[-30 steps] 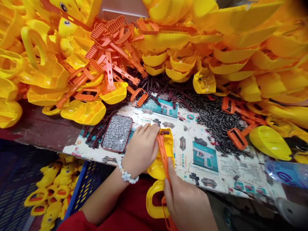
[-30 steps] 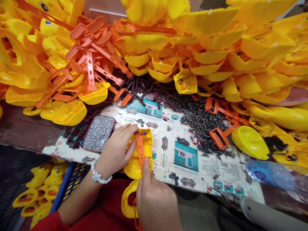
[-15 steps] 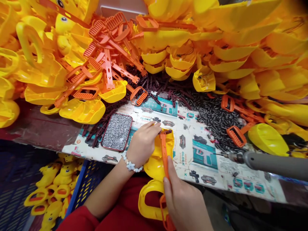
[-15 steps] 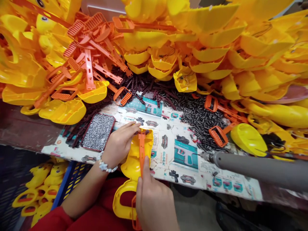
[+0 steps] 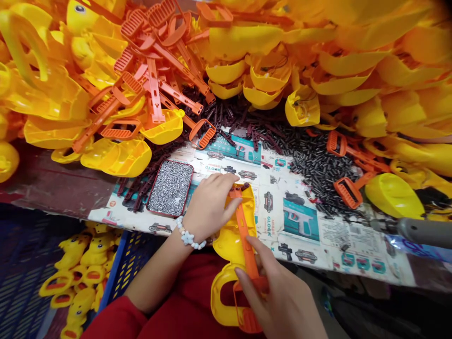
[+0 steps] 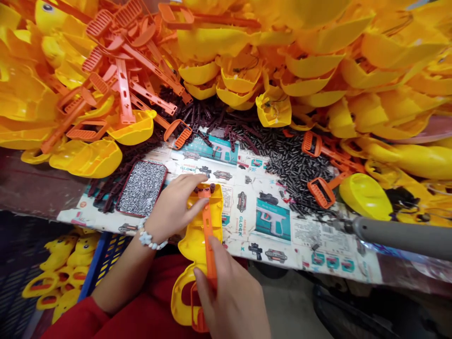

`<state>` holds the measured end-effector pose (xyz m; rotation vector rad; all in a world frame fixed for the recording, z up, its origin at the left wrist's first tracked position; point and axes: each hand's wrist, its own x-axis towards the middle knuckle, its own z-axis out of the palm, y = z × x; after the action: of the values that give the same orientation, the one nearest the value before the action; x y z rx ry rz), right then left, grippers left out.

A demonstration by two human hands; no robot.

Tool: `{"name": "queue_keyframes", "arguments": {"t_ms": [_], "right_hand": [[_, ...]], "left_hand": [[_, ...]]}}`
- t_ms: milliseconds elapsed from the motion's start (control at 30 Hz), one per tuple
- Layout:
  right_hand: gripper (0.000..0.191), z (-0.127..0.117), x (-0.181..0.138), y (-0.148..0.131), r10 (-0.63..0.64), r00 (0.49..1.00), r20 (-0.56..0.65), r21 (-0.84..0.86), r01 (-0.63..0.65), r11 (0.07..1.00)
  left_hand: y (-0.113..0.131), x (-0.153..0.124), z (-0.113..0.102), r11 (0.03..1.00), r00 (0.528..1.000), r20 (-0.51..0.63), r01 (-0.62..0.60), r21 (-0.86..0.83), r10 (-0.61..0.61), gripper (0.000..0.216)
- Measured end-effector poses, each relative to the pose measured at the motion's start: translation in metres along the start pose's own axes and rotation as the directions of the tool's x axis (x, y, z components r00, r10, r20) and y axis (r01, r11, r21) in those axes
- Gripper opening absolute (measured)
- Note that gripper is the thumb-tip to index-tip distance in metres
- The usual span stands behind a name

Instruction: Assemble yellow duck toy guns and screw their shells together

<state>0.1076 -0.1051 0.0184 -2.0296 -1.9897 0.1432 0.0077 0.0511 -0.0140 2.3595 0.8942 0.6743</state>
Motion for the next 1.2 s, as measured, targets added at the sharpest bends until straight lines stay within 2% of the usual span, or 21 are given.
{"name": "queue_keyframes", "arguments": {"t_ms": [200, 333, 533, 700, 1000, 1200], "right_hand": [[0.031, 0.006, -0.01, 0.004, 0.054, 0.998, 0.025, 0.144, -0.057, 0.988], [0.018, 0.008, -0.008, 0.013, 0.053, 0.999, -0.005, 0.158, -0.051, 0.986], [0.017, 0.001, -0.003, 0.032, 0.059, 0.998, -0.035, 0.221, -0.05, 0.974], [0.016, -0.002, 0.002, 0.033, -0.035, 0.999, -0.039, 0.186, 0.042, 0.982], [0.021, -0.005, -0.002, 0.04, -0.063, 0.998, 0.028, 0.191, 0.056, 0.98], [0.023, -0.001, -0.006, 0.038, -0.094, 0.995, -0.022, 0.093, 0.096, 0.991]], "left_hand": [[0.005, -0.001, -0.002, 0.999, 0.999, 0.031, 0.044, -0.003, -0.043, 0.02], [0.006, -0.002, 0.001, 0.999, 0.998, 0.042, 0.04, 0.001, -0.04, 0.019], [0.005, -0.002, 0.008, 0.995, 0.995, 0.062, 0.085, -0.062, -0.081, 0.026], [0.005, -0.003, 0.01, 0.994, 0.995, 0.038, 0.094, -0.046, -0.092, 0.027], [0.012, 0.001, 0.01, 0.99, 0.989, 0.064, 0.139, -0.027, -0.137, 0.025], [0.013, 0.001, 0.012, 0.99, 0.988, 0.083, 0.136, -0.034, -0.133, 0.023]]}}
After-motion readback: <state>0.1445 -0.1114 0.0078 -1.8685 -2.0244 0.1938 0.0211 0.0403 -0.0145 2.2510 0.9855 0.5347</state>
